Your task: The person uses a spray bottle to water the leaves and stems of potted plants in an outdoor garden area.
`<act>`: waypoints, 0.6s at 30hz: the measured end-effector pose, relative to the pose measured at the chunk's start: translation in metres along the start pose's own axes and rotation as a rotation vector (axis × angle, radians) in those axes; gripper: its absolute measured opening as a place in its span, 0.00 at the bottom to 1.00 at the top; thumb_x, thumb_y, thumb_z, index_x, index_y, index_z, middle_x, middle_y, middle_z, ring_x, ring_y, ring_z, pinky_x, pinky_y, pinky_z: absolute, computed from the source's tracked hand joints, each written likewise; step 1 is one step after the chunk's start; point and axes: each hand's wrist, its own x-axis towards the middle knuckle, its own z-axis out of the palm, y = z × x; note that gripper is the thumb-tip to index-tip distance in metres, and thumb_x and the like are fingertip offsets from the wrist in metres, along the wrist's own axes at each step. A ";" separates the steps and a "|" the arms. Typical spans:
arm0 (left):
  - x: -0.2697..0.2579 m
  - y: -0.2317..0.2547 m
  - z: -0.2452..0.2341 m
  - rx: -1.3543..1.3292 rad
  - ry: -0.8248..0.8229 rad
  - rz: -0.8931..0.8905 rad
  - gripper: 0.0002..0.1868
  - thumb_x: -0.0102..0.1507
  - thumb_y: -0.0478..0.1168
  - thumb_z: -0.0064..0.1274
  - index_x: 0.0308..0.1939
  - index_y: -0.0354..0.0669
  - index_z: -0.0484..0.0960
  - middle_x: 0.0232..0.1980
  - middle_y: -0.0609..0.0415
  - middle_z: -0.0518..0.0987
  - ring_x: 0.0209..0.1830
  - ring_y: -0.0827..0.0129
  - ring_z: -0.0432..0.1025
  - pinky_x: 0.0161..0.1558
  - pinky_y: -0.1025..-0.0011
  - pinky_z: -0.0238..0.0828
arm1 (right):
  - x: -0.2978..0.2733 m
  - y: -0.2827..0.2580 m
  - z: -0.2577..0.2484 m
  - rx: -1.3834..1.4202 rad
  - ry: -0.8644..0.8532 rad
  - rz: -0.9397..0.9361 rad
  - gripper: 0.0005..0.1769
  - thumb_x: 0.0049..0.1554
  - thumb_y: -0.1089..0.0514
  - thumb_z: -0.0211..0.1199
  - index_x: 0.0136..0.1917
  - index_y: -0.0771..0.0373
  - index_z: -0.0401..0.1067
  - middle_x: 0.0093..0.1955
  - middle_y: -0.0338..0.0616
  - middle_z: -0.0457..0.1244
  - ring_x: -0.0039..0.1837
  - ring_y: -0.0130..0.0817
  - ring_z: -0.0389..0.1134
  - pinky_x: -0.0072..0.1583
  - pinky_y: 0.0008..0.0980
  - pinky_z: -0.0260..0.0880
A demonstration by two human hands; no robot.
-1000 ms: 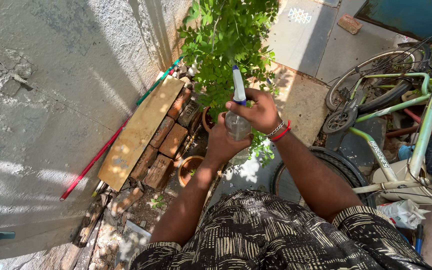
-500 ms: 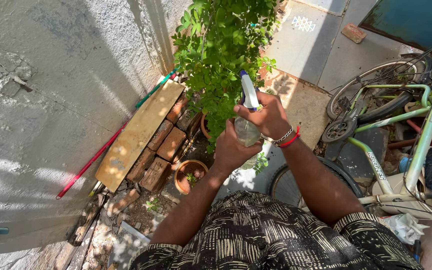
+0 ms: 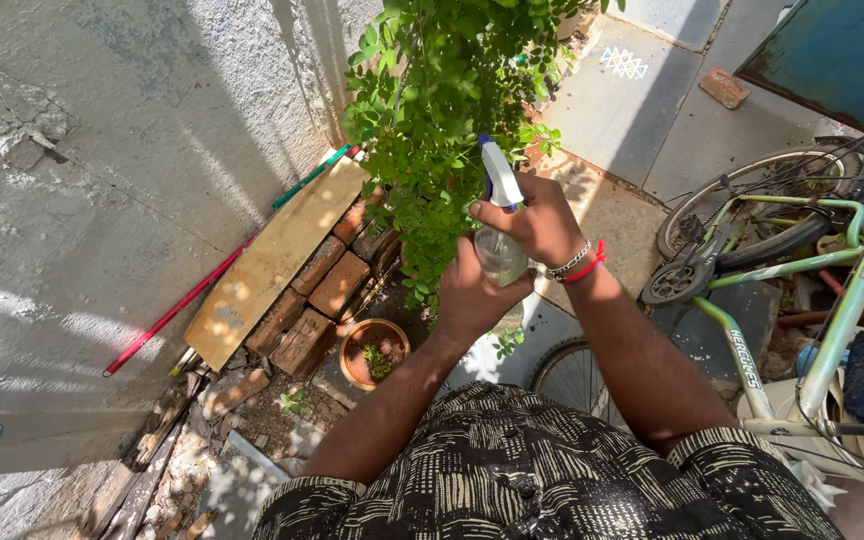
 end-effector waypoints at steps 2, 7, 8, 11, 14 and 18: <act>0.004 0.006 0.001 -0.007 0.019 0.026 0.38 0.50 0.49 0.71 0.52 0.33 0.65 0.38 0.39 0.80 0.36 0.43 0.78 0.39 0.51 0.77 | 0.003 -0.003 -0.006 -0.069 -0.010 -0.106 0.19 0.54 0.48 0.73 0.48 0.64 0.77 0.40 0.41 0.68 0.44 0.29 0.68 0.48 0.32 0.68; 0.016 0.015 0.003 -0.120 -0.002 -0.016 0.40 0.51 0.48 0.67 0.58 0.33 0.62 0.40 0.40 0.82 0.37 0.45 0.80 0.42 0.51 0.79 | 0.014 -0.012 -0.020 0.060 -0.076 -0.293 0.22 0.55 0.49 0.72 0.56 0.63 0.74 0.45 0.37 0.67 0.47 0.26 0.68 0.50 0.30 0.69; 0.020 0.016 0.008 -0.067 0.032 0.006 0.41 0.51 0.47 0.67 0.59 0.32 0.62 0.41 0.38 0.81 0.37 0.44 0.79 0.43 0.50 0.78 | 0.018 -0.013 -0.022 0.088 -0.086 -0.269 0.21 0.55 0.48 0.72 0.56 0.63 0.74 0.44 0.36 0.67 0.47 0.25 0.68 0.50 0.30 0.69; 0.035 0.013 0.019 0.179 0.017 0.183 0.36 0.57 0.47 0.66 0.60 0.33 0.64 0.47 0.37 0.80 0.39 0.48 0.80 0.44 0.57 0.81 | 0.031 -0.012 -0.031 0.115 -0.102 -0.235 0.20 0.54 0.48 0.72 0.52 0.64 0.76 0.43 0.36 0.69 0.45 0.25 0.70 0.50 0.29 0.71; 0.054 0.018 0.024 0.048 0.068 0.039 0.38 0.54 0.48 0.68 0.58 0.32 0.65 0.45 0.37 0.81 0.40 0.48 0.81 0.45 0.57 0.80 | 0.050 -0.011 -0.040 0.084 -0.063 -0.239 0.20 0.55 0.48 0.73 0.50 0.66 0.76 0.41 0.39 0.69 0.44 0.26 0.69 0.49 0.30 0.71; 0.076 0.030 0.027 -0.023 0.141 -0.078 0.43 0.48 0.50 0.70 0.57 0.30 0.64 0.44 0.39 0.81 0.40 0.49 0.80 0.44 0.57 0.79 | 0.067 -0.011 -0.051 0.065 -0.079 -0.291 0.21 0.56 0.47 0.74 0.48 0.67 0.76 0.41 0.40 0.69 0.44 0.26 0.69 0.48 0.30 0.70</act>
